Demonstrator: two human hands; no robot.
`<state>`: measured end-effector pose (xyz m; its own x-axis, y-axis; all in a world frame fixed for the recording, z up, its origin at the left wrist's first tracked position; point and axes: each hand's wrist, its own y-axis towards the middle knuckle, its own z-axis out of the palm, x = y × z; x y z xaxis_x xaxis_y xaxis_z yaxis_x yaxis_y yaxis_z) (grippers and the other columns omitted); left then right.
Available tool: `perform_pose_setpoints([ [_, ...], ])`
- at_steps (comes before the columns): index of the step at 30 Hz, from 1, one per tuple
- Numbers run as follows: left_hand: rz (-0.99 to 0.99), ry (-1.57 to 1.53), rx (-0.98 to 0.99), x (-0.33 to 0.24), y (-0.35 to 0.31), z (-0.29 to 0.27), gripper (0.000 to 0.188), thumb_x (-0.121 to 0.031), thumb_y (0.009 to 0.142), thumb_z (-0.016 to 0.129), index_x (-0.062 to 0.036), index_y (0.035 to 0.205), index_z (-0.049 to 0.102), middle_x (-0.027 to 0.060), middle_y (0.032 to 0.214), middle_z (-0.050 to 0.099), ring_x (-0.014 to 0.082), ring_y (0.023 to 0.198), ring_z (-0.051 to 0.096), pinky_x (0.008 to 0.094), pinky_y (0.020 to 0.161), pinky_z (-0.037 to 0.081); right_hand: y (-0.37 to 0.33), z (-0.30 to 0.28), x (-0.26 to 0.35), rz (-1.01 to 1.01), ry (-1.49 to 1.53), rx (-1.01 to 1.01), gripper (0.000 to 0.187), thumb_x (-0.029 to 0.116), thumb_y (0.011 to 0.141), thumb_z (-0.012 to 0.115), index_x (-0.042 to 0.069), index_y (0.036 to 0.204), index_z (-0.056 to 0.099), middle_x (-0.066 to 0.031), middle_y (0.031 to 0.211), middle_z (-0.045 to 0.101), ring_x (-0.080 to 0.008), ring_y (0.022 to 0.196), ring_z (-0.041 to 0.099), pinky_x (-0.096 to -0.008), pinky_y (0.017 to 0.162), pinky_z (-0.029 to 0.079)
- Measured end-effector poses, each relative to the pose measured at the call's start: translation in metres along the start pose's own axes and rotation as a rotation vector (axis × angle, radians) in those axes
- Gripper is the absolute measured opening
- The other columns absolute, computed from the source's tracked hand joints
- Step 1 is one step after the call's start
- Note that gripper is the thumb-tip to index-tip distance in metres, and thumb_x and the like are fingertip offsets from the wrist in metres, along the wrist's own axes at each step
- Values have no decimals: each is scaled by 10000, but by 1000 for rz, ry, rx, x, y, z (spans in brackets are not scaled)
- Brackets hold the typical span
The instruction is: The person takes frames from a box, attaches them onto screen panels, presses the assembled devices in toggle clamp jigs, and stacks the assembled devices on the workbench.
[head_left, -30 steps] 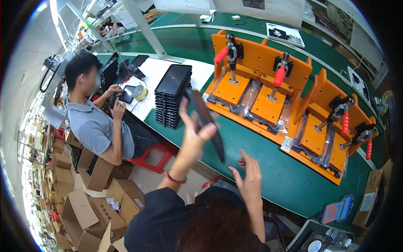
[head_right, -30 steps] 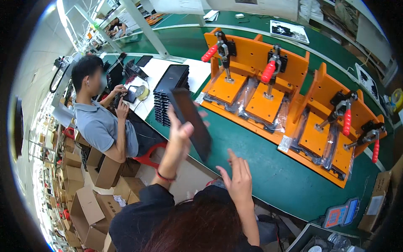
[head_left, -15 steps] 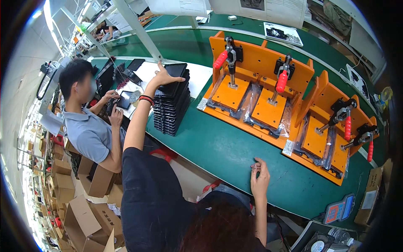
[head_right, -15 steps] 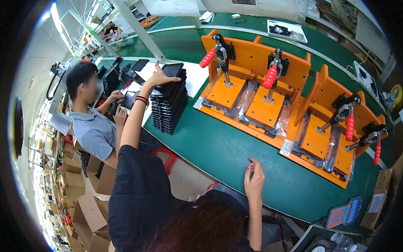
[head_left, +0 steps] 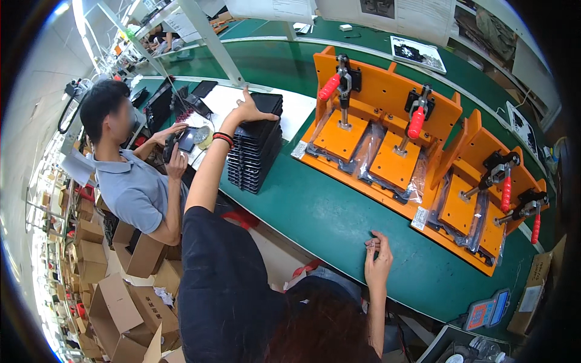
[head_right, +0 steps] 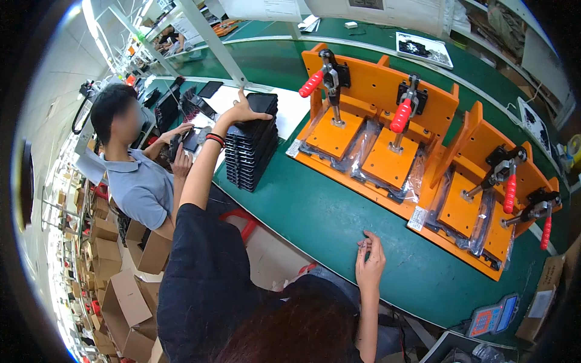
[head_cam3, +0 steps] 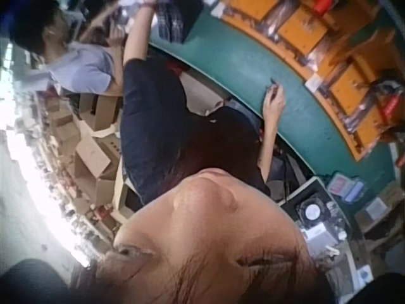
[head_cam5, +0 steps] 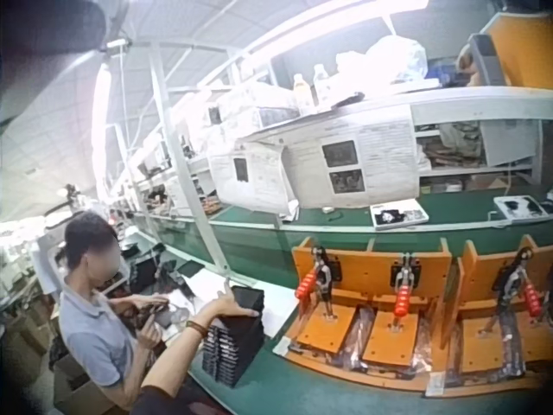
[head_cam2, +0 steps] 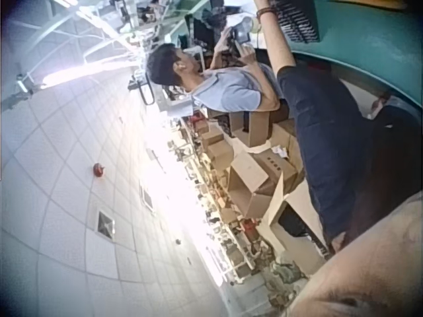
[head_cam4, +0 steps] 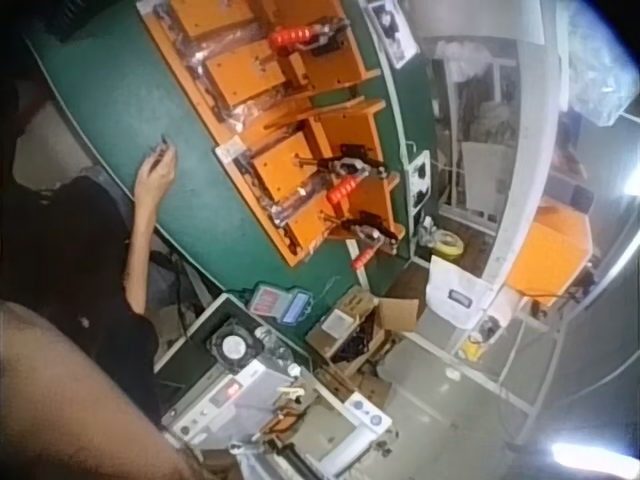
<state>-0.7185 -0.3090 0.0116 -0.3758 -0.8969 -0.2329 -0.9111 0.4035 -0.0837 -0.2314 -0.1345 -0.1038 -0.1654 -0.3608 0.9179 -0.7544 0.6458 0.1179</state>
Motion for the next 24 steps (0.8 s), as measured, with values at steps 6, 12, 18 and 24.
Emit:
perform_pose_setpoints([
  [6,24,15,-24,-1,2,2,1592,-764,427,757,92,1405,-162,464,1353,246,529,1317,265,531,1070,266,0,0,-1,-25,-3,-4,249,-15,875,510,-7,1121,547,-129,844,587,-220,760,611,-322,712,488],
  [12,-10,23,24,0,-1,-1,1592,-772,427,751,82,1405,-172,469,1337,266,531,1317,261,544,1064,264,1,1,0,-46,-12,-7,217,4,901,496,-4,1112,547,-127,823,592,-219,762,612,-325,707,487],
  [18,58,176,-401,-49,-71,0,1341,-649,577,747,6,1454,-28,423,1375,225,522,1286,306,549,1053,256,-2,0,0,-10,14,-17,208,11,911,492,-4,1111,547,-120,814,594,-206,745,608,-320,702,484],
  [24,955,1,-263,-98,-229,89,696,-312,747,676,-125,1365,413,149,1440,356,414,1329,312,575,1074,256,-3,-2,0,-2,38,-37,236,-23,900,477,-3,1125,545,-106,811,596,-187,727,593,-298,696,481],
])
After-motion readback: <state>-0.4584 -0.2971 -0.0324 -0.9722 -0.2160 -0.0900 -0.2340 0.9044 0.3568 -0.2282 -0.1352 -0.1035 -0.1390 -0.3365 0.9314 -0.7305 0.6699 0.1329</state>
